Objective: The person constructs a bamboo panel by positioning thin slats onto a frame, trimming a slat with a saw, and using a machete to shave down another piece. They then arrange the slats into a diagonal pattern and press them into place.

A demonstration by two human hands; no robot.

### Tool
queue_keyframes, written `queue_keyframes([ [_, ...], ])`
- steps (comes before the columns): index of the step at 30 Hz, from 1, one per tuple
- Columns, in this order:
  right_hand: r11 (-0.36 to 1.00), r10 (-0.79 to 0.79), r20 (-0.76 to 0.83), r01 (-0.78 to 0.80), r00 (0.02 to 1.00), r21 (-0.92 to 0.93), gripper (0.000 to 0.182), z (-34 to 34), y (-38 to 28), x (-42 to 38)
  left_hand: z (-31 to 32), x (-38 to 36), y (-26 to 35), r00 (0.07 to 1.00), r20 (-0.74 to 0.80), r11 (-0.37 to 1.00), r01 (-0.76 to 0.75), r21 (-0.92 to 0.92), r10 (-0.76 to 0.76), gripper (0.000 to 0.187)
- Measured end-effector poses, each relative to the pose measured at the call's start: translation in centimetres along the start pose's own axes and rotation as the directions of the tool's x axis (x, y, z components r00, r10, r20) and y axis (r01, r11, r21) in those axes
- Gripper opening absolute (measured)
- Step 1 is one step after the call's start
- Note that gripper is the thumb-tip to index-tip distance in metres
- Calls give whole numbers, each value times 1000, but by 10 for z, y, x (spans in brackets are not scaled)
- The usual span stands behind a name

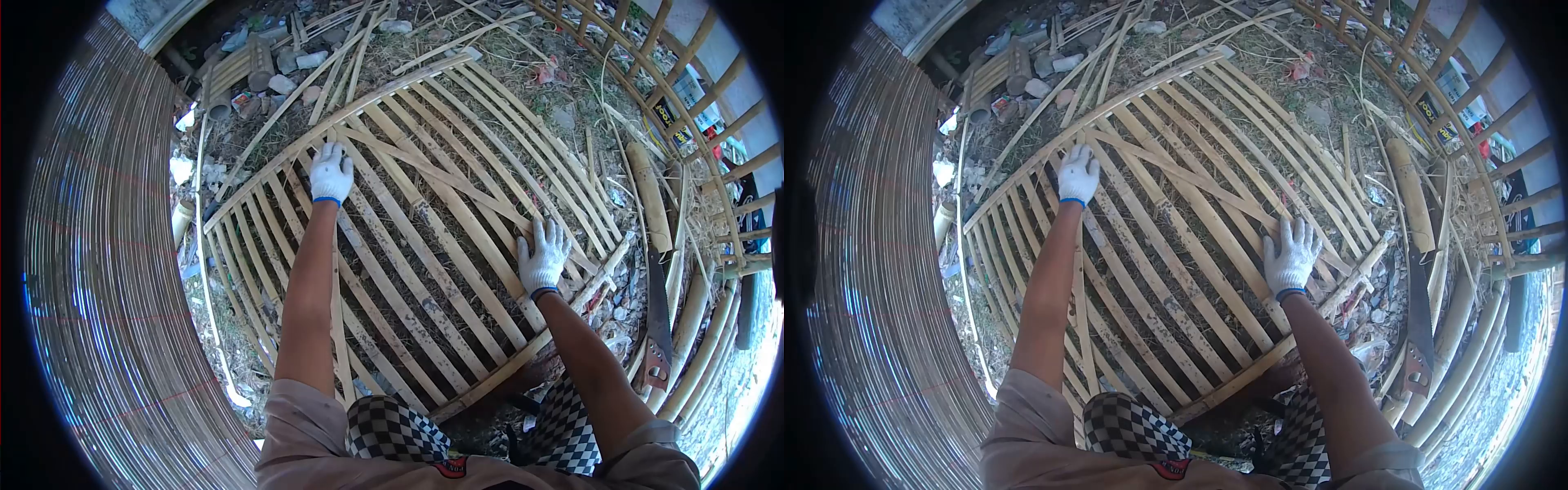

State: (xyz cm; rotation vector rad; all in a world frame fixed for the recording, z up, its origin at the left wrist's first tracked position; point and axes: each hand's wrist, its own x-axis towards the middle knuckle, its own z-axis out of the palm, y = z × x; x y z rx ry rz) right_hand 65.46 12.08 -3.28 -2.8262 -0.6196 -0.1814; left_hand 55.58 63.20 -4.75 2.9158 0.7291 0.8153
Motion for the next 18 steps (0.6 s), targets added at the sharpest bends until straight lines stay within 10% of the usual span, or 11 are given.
queue_keyframes([
  [4, 1000, -11, -31, 12, 999, 16, 59, 2, 1, 0, -19, -9, 21, 978, 187, 993, 77, 93, -93, 73],
  [18, 999, 29, 25, -30, 999, 32, 62, -2, 1, 2, -39, 4, 38, 921, 388, 986, -44, 161, -22, 62],
])
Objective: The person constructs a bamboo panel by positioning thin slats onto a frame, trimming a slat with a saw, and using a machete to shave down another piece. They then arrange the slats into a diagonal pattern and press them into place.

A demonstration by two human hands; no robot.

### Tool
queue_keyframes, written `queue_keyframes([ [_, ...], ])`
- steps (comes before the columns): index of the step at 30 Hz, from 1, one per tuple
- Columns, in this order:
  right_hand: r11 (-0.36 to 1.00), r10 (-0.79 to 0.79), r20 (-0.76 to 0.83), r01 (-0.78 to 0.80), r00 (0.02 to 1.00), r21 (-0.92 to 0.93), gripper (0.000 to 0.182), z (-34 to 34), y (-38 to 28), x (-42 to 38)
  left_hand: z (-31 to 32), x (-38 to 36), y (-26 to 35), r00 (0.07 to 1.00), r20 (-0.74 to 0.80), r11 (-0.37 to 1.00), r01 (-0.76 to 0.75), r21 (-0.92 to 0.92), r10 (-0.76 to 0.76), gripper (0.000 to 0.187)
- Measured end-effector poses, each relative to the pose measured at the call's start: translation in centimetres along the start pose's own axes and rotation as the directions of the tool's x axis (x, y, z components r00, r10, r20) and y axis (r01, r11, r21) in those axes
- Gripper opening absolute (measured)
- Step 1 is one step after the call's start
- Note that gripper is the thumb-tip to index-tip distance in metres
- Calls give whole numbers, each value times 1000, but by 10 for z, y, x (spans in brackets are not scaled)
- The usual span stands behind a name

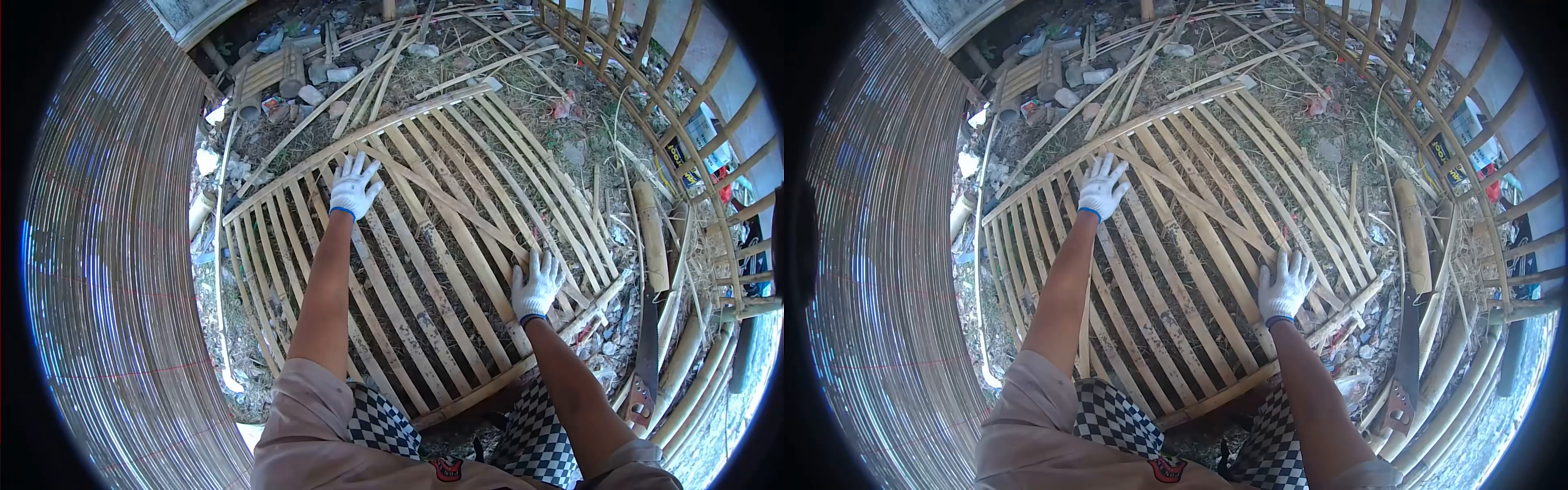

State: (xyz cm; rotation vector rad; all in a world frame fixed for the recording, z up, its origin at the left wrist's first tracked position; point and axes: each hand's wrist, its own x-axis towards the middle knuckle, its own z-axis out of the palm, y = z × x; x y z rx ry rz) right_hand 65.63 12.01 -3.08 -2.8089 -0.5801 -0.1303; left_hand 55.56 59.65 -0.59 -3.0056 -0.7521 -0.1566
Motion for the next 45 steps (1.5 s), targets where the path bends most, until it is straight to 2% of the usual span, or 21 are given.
queue_keyframes([
  [15, 1000, 23, 31, -23, 999, 0, 60, -2, -2, 4, 0, 3, -2, 1000, 21, 997, 0, -78, 2, 61],
  [24, 1000, 15, 27, -15, 1000, -5, 60, 0, -3, 7, -3, 5, -2, 999, 37, 999, -9, -42, 11, 63],
  [27, 1000, 17, 30, -16, 999, -13, 59, 1, -2, 6, -2, 6, -3, 999, -5, 998, -49, -31, 49, 64],
  [28, 1000, 17, 35, -17, 999, -16, 59, 0, -2, 7, -2, 8, -4, 998, 29, 999, -47, -13, 47, 63],
  [38, 1000, 19, 35, -18, 999, -24, 60, 4, -1, 6, -20, 15, 20, 984, 129, 992, 123, 34, -126, 70],
  [41, 999, 18, 37, -17, 999, -30, 60, 4, -1, 6, -20, 16, 21, 982, 131, 991, 135, 24, -137, 72],
  [45, 999, 27, 43, -26, 999, -22, 61, 3, -1, 7, -19, 18, 20, 989, 123, 996, 73, 51, -79, 67],
])
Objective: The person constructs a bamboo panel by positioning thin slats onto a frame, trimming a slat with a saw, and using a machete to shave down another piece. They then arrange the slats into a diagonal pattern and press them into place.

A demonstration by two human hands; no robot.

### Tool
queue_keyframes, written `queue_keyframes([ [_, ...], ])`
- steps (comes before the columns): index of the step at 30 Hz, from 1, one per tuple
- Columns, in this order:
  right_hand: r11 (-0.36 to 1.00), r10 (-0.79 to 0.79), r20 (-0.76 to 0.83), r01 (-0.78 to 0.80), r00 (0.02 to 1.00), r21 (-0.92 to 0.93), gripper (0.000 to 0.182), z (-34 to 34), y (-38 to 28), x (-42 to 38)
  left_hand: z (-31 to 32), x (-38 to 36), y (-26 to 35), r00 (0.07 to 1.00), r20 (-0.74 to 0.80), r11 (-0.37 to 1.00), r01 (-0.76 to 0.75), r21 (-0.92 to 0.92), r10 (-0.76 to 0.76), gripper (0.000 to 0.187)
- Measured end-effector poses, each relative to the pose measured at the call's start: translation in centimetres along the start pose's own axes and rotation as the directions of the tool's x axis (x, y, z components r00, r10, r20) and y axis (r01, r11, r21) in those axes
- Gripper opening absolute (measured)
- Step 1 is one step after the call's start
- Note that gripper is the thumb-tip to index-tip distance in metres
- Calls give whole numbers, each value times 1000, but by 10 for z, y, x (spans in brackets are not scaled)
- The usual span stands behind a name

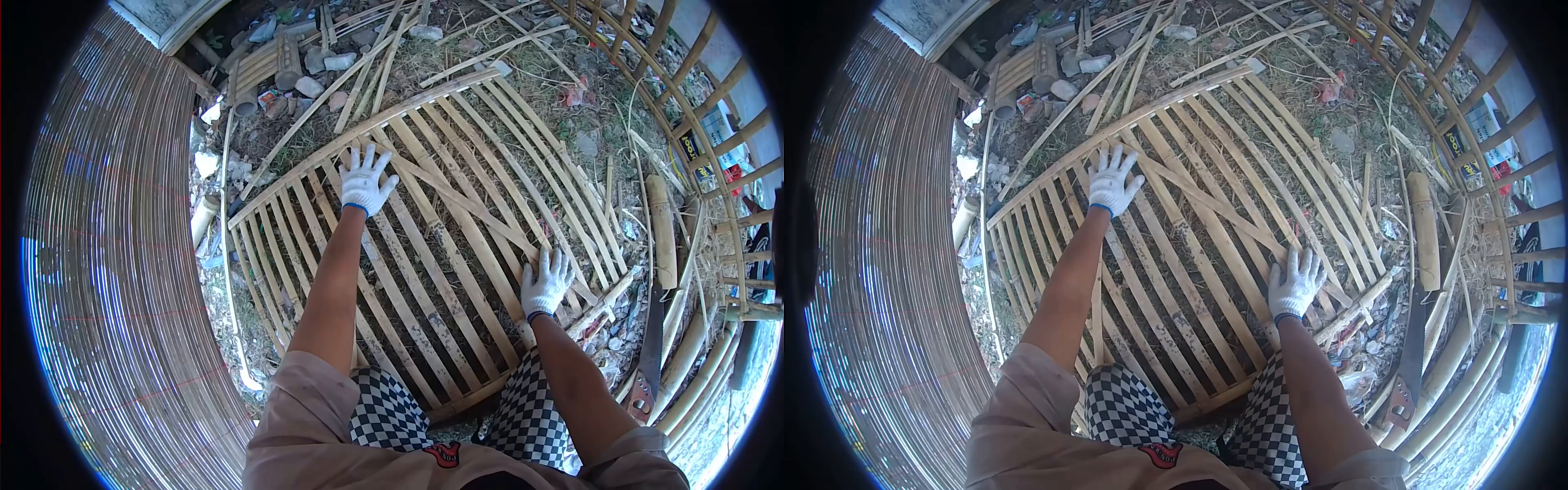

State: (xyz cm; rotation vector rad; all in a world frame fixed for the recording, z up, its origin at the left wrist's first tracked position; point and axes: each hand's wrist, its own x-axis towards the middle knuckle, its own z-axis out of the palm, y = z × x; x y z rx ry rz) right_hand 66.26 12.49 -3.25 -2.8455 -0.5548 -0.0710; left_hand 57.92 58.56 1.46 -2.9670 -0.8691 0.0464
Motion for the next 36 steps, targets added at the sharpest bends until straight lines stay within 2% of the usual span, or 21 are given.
queue_keyframes([
  [2, 1000, 0, -6, 0, 1000, 11, 61, 0, 0, 0, -10, 0, 5, 998, 44, 999, -43, 24, 42, 65],
  [12, 996, -14, -17, 16, 1000, 85, 58, -8, 4, 2, 2, 5, 0, 998, 3, 998, -55, 25, 55, 66],
  [14, 994, 23, 25, -26, 999, 107, 59, -12, 2, 5, -6, 5, 4, 998, 57, 998, -33, 54, 30, 65],
  [16, 989, -9, 107, -7, 994, 147, 60, -26, 6, 10, -5, 6, 3, 997, 73, 996, -39, 79, 33, 65],
  [18, 958, 53, 103, -79, 993, 276, 60, -43, 19, 6, -4, 6, 2, 997, 59, 996, -44, 71, 40, 65],
  [19, 967, 39, 64, -53, 997, 248, 61, -62, 27, 5, -2, 7, 2, 998, 60, 996, -42, 81, 37, 65],
  [21, 908, 143, 53, -152, 988, 389, 56, -98, 52, -6, -1, 5, 1, 998, 50, 995, -39, 97, 35, 65],
  [24, 784, 369, 11, -317, 930, 534, 49, -117, 138, -50, 20, 11, -8, 997, -9, 988, -80, 129, 82, 65],
  [25, 816, 423, 33, -396, 906, 422, 48, -131, 166, -75, 25, 13, -10, 997, -4, 987, -75, 140, 76, 65],
  [26, 787, 469, 0, -418, 883, 453, 46, -122, 209, -109, 27, 14, -9, 997, 1, 986, -74, 151, 74, 65],
  [28, 753, 602, 52, -589, 797, 293, 37, -141, 251, -174, 24, 14, -8, 996, 5, 979, -86, 184, 87, 65],
  [30, 774, 618, 98, -626, 780, 96, 29, -148, 290, -243, 34, 18, -13, 994, -21, 975, -104, 194, 110, 65],
  [31, 703, 698, 182, -711, 692, 3, 25, -154, 297, -266, 35, 18, -12, 994, -18, 970, -97, 224, 103, 64],
  [34, 702, 697, 241, -711, 675, -39, 23, -166, 289, -322, 39, 19, -13, 994, -19, 966, -99, 237, 106, 63],
  [36, 681, 719, 207, -732, 664, -20, 20, -155, 286, -338, 40, 21, -12, 994, -19, 966, -99, 239, 107, 63],
])
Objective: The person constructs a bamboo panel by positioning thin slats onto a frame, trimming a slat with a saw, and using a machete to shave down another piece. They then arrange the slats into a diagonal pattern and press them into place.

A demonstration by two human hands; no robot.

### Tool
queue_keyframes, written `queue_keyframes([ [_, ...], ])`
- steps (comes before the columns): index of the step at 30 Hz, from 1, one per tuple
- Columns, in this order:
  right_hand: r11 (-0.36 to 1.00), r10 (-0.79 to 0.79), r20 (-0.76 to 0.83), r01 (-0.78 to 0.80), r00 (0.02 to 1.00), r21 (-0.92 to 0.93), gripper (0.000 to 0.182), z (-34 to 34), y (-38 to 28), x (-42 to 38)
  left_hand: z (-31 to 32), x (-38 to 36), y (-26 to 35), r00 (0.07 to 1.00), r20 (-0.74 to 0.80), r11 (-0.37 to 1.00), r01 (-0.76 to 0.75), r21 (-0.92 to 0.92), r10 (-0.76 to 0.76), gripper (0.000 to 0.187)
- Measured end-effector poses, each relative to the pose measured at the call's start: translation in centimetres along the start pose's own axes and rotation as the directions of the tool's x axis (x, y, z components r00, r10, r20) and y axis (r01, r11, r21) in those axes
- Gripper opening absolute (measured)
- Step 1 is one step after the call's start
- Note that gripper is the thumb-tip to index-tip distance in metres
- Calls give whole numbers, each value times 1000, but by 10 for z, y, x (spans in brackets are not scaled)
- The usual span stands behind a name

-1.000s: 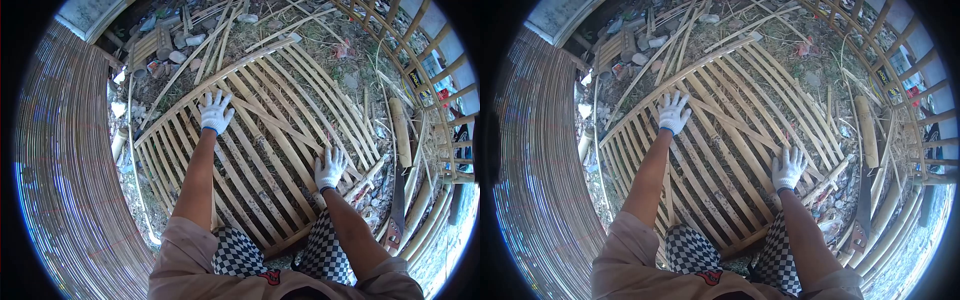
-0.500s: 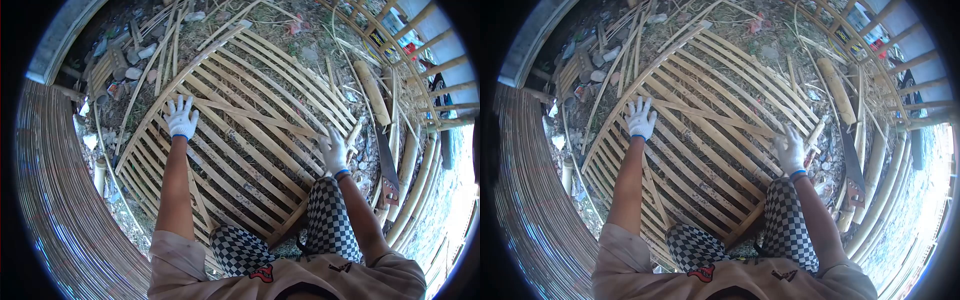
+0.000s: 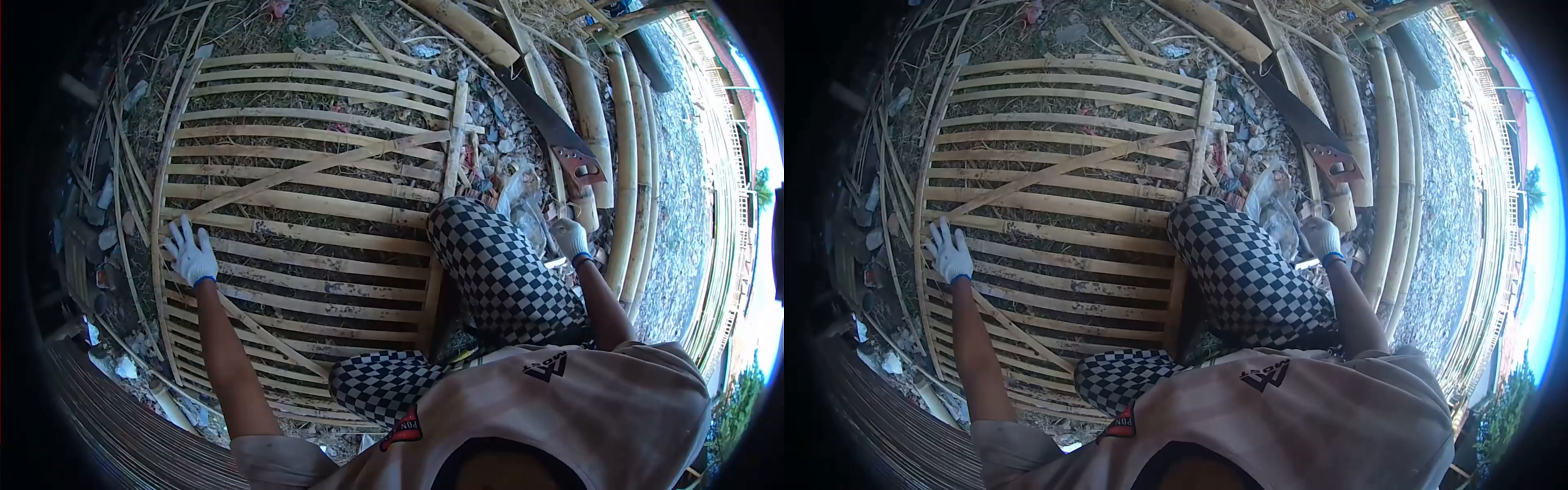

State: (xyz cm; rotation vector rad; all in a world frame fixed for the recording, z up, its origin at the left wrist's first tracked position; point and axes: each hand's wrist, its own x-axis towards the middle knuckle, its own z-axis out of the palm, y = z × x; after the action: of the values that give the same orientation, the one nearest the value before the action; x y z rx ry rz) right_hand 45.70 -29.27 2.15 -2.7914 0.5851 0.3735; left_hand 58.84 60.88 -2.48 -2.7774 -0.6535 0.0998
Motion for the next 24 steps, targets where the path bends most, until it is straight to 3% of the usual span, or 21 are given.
queue_keyframes([
  [3, 988, -63, -28, 67, 998, 140, 19, 10, -27, -3, 11, 3, -6, 1000, 1, 1000, 1, -26, -1, 62],
  [6, 939, -231, 174, 172, 957, 296, 20, 23, -44, 6, 6, 1, -3, 1000, 5, 1000, 1, 3, -1, 63],
  [9, 960, -280, 370, 251, 886, 125, 23, 43, -60, 14, 10, 3, -4, 1000, -20, 1000, -11, 0, 11, 63],
  [13, 946, -302, 349, 323, 887, -4, 28, 58, -74, 16, 8, 2, -4, 1000, -6, 1000, -3, 14, 3, 63],
  [17, 907, -224, 384, 336, 896, -253, 34, 69, -75, 19, 2, 0, -3, 1000, 2, 1000, -1, 28, 0, 63],
  [20, 914, -182, 362, 293, 914, -280, 33, 88, -61, 29, -1, 0, 0, 1000, 9, 999, -2, 48, 1, 63],
  [23, 871, -321, 345, 418, 882, -258, 34, 75, -76, 22, 4, 0, -3, 1000, 1, 999, -8, 37, 8, 63],
  [24, 908, -273, 313, 351, 910, -228, 35, 78, -73, 20, 1, -1, -2, 1000, 9, 999, -4, 37, 4, 63],
])
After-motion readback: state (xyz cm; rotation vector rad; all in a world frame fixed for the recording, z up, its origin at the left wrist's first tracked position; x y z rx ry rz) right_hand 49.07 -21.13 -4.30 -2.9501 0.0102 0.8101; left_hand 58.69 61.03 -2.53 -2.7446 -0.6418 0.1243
